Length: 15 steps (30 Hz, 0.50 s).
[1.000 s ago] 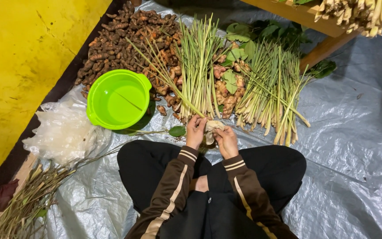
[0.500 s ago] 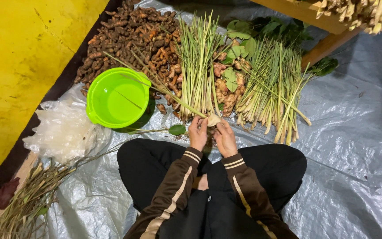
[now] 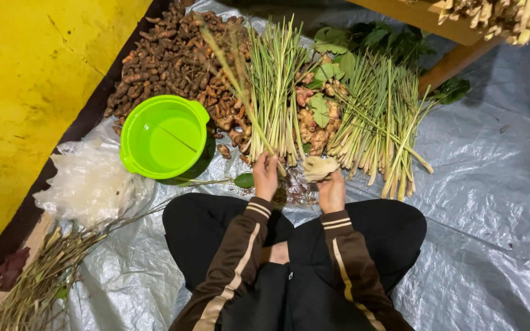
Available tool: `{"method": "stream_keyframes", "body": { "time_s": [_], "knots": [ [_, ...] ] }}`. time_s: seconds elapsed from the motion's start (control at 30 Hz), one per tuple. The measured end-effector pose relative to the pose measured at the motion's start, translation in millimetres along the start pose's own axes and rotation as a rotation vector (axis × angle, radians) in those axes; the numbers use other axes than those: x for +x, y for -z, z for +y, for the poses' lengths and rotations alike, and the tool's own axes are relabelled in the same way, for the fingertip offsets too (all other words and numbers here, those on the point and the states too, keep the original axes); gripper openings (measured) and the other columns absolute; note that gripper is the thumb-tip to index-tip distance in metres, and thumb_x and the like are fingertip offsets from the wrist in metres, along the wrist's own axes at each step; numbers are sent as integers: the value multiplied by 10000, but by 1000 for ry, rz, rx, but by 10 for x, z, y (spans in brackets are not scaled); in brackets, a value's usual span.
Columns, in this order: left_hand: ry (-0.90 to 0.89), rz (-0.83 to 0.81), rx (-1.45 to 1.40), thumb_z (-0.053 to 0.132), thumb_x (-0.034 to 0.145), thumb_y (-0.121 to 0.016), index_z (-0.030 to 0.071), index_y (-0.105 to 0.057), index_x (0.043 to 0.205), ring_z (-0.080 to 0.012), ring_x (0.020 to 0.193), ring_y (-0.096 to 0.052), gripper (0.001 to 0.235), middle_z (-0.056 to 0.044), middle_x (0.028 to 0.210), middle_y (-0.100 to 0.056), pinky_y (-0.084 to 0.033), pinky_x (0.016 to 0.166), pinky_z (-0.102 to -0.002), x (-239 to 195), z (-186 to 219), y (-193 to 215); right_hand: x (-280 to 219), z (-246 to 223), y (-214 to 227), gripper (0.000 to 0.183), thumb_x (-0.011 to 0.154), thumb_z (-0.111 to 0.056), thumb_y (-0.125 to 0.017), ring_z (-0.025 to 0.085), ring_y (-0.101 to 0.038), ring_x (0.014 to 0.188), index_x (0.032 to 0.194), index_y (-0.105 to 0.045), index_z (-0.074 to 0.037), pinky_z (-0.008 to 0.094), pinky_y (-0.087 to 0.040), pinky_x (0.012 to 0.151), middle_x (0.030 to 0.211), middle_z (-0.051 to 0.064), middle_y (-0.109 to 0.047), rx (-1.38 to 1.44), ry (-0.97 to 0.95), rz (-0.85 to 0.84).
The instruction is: The person sits on a plastic sheet and peels the outer layers off lemongrass stalks by hand. They handle the stalks one at a time, removing the dry outer sheaths and placing the cleaned stalks into a pile.
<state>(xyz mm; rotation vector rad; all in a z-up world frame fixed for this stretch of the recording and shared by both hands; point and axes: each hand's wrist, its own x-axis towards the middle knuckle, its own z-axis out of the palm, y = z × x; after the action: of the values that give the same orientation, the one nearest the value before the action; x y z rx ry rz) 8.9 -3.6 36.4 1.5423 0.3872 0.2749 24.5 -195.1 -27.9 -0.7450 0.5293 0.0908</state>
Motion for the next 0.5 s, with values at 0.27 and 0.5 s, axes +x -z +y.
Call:
{"method": "stream_keyframes", "body": {
  "time_s": [0.27,0.5],
  "knots": [
    [-35,-3,358,287,993,-702,3,-694,1227,-354,979,-732,368,-216,1012,-757,-584,857,-459,587,-531,47,353,-341,341,572,1053,-509,-452,362,-436,1427,1508,-469,-162,580,-373,1179,1561,150,-435,175,8,149],
    [-118,-47,740,297,988,-691,67,-642,1316,-349,1067,-717,404,-183,1142,-743,-578,920,-497,857,-389,-73,714,-402,616,699,1014,-627,-347,368,-318,1489,1572,-373,-207,583,-251,1236,1631,111,-312,231,33,245]
  ]
}}
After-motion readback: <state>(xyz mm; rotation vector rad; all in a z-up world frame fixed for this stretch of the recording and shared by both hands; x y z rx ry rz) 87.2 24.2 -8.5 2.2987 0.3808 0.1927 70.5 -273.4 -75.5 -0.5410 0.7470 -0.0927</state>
